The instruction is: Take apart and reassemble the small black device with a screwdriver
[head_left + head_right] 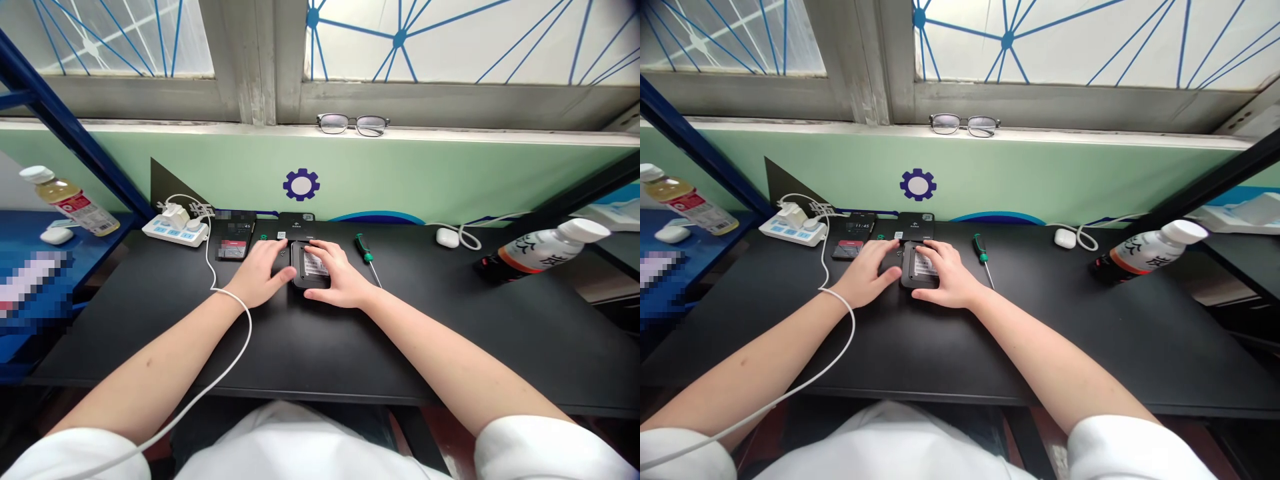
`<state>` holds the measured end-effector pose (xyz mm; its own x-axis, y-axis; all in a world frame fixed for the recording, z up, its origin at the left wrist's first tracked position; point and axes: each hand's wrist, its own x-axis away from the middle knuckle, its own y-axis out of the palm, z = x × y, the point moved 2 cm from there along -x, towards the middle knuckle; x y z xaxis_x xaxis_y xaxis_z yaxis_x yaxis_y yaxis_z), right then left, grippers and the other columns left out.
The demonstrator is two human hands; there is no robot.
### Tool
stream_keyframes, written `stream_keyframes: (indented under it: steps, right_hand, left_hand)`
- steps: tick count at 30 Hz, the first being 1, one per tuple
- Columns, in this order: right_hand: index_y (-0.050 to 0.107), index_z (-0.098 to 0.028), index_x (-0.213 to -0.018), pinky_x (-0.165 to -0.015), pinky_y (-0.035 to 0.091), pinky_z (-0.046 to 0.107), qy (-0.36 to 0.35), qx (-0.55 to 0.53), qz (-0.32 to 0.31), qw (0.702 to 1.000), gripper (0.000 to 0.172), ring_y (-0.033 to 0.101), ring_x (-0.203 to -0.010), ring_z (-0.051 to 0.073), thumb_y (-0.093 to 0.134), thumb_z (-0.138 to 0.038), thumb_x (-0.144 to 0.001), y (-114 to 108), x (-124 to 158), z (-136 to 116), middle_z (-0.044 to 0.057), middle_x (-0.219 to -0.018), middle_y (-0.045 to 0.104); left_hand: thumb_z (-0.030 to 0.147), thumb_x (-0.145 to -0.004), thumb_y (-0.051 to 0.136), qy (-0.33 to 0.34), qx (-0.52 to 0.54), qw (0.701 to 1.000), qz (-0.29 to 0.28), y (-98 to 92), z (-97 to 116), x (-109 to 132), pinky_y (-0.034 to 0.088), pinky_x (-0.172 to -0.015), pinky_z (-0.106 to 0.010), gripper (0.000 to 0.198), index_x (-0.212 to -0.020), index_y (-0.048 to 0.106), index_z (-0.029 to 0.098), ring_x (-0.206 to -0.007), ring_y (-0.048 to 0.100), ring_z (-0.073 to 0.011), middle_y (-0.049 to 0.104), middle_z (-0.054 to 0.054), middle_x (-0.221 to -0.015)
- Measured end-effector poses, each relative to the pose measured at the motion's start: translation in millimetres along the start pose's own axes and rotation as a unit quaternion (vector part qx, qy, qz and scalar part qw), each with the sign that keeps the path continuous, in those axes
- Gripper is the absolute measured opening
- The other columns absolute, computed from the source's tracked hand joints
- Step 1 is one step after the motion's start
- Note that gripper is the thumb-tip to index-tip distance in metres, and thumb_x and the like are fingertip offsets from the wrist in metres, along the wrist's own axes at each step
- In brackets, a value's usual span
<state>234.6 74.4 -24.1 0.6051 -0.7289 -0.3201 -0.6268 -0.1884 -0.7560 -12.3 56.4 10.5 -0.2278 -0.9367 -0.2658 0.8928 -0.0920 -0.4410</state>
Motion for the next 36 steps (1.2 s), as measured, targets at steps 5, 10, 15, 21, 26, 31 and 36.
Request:
stream_keyframes:
  steps: [5, 10, 15, 21, 26, 31, 36]
  right_hand:
    - [0.035, -0.031, -0.163, -0.129, 0.039, 0.067, -0.032, -0.111, 0.053, 0.992, 0.103, 0.035, -0.16, 0.043, 0.082, -0.073, -0.08, 2.4, 3.5, -10.5, 0.019, -0.163, 0.036]
    - [0.025, -0.039, -0.167, -0.125, 0.047, 0.063, -0.07, -0.178, 0.042, 0.981, 0.107, 0.042, -0.155, 0.038, 0.082, -0.07, -0.082, 10.4, 5.9, -21.2, 0.014, -0.157, 0.032]
    - [0.034, -0.038, -0.164, -0.128, 0.043, 0.065, -0.101, -0.122, 0.046, 0.986, 0.101, 0.037, -0.16, 0.04, 0.084, -0.068, -0.081, 10.8, 6.6, -28.5, 0.015, -0.161, 0.035]
    - [0.045, -0.034, -0.153, -0.126, 0.044, 0.065, -0.114, -0.088, 0.072, 0.987, 0.093, 0.046, -0.156, 0.041, 0.086, -0.07, -0.078, 6.4, 4.6, -30.1, 0.017, -0.161, 0.045]
    - [0.05, -0.032, -0.146, -0.122, 0.048, 0.066, -0.101, -0.086, 0.083, 0.988, 0.091, 0.052, -0.149, 0.043, 0.087, -0.072, -0.073, 5.3, 3.6, -27.9, 0.018, -0.155, 0.05]
    - [0.051, -0.032, -0.141, -0.117, 0.053, 0.064, -0.12, -0.091, 0.109, 0.982, 0.088, 0.057, -0.143, 0.042, 0.089, -0.067, -0.07, 4.9, 3.2, -26.5, 0.017, -0.149, 0.052]
    - [0.049, -0.032, -0.138, -0.117, 0.051, 0.067, -0.097, -0.093, 0.096, 0.986, 0.09, 0.055, -0.141, 0.042, 0.089, -0.069, -0.066, 6.9, 2.0, -23.5, 0.016, -0.145, 0.051]
  left_hand:
    - [0.067, -0.066, 0.099, 0.055, -0.001, 0.991, -0.118, 7.3, -1.5, 6.7, 0.026, -0.136, -0.063, 0.118, -0.165, 0.048, 0.027, -0.164, 0.03, -0.0464, 0.041, -0.017, -0.174]
    - [0.061, -0.072, 0.097, 0.071, 0.033, 0.99, -0.117, 10.4, -0.2, 15.0, 0.035, -0.132, -0.06, 0.124, -0.173, 0.033, 0.028, -0.157, 0.043, -0.0452, 0.041, -0.018, -0.173]
    - [0.063, -0.064, 0.099, 0.109, 0.036, 0.987, -0.11, 10.5, 2.0, 15.7, 0.039, -0.129, -0.061, 0.126, -0.17, 0.04, 0.027, -0.151, 0.047, -0.0463, 0.049, -0.018, -0.164]
    - [0.066, -0.066, 0.096, 0.106, 0.041, 0.988, -0.105, 11.2, 3.1, 14.2, 0.045, -0.123, -0.058, 0.118, -0.166, 0.047, 0.027, -0.145, 0.052, -0.0446, 0.054, -0.017, -0.157]
    - [0.064, -0.065, 0.098, 0.103, 0.039, 0.988, -0.107, 11.9, 4.1, 13.9, 0.046, -0.123, -0.058, 0.117, -0.164, 0.049, 0.028, -0.142, 0.053, -0.0442, 0.055, -0.017, -0.156]
    - [0.061, -0.067, 0.098, 0.109, 0.039, 0.987, -0.111, 11.9, 6.1, 13.7, 0.048, -0.12, -0.057, 0.113, -0.163, 0.049, 0.028, -0.139, 0.056, -0.0427, 0.055, -0.017, -0.155]
    - [0.058, -0.06, 0.101, 0.079, 0.056, 0.989, -0.108, 11.8, 11.5, 12.5, 0.048, -0.12, -0.058, 0.113, -0.158, 0.054, 0.027, -0.136, 0.058, -0.0428, 0.057, -0.017, -0.153]
